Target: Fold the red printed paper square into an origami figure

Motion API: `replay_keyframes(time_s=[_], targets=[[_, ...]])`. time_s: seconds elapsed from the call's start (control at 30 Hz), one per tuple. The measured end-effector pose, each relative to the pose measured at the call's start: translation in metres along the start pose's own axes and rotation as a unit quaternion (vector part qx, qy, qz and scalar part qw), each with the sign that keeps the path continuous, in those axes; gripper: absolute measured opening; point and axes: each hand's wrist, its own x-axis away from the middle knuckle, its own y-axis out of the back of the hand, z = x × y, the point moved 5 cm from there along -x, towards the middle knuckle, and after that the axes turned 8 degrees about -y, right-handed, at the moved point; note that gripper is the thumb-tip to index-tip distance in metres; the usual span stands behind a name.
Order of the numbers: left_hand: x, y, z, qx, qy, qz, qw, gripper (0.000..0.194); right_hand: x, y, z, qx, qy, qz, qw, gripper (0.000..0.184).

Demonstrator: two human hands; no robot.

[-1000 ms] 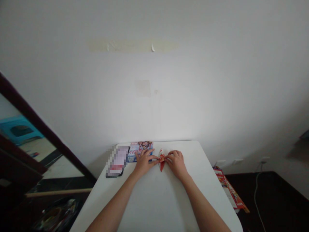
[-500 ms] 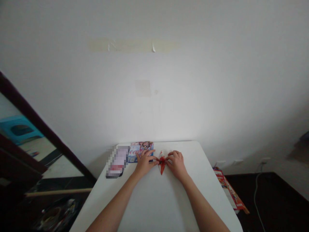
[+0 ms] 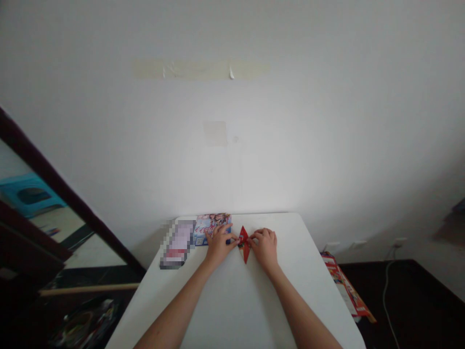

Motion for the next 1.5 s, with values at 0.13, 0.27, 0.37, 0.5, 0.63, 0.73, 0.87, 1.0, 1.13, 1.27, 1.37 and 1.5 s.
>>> replay_keyframes(time_s=[0.13,0.27,0.37,0.5,0.63,0.73,0.87,1.0,1.13,1.27,1.37,1.5], targets=[[0.000,-0.001,0.001,0.000,0.002,-0.012,1.000,0.006,0.000,0.001,0.003,0.023,-0.035,-0.004,0.999,0.018],[0.000,-0.002,0.002,-0.010,0.004,-0.020,1.000,0.005,0.002,0.002,0.006,0.040,-0.038,-0.010,0.998,0.020],[0.000,-0.003,0.003,-0.013,0.005,-0.022,1.000,0.016,0.002,0.001,0.006,0.045,-0.036,-0.019,0.998,0.020],[-0.001,-0.004,0.003,-0.012,0.005,-0.018,1.000,0.018,0.000,-0.001,0.005,0.040,-0.039,-0.025,0.998,0.021],[-0.001,-0.003,0.001,-0.005,0.010,-0.013,1.000,0.012,0.000,-0.001,0.004,0.034,-0.052,-0.019,0.998,0.020],[0.000,-0.001,-0.001,-0.006,0.012,-0.016,1.000,0.009,0.001,0.002,0.004,0.024,-0.041,-0.015,0.999,0.013],[0.001,0.002,-0.002,-0.003,-0.001,-0.016,1.000,0.010,0.002,0.004,0.001,0.005,0.003,0.006,1.000,0.009],[0.000,0.001,0.003,0.008,-0.014,-0.013,1.000,0.008,0.000,0.005,-0.002,0.008,0.026,0.022,0.999,0.008],[-0.001,-0.001,0.006,0.009,-0.010,-0.006,1.000,0.006,-0.002,0.004,-0.003,0.022,0.028,0.026,0.999,0.009],[-0.002,-0.003,0.004,0.002,-0.003,-0.013,1.000,0.009,-0.002,0.001,-0.002,0.029,0.012,0.017,0.999,0.013],[-0.003,-0.005,0.002,-0.011,-0.001,-0.018,1.000,0.009,0.000,0.000,0.002,0.034,-0.003,-0.006,0.999,0.016],[-0.004,-0.007,0.002,-0.022,-0.003,-0.019,1.000,0.007,0.002,-0.002,0.007,0.039,-0.030,-0.007,0.999,0.018]])
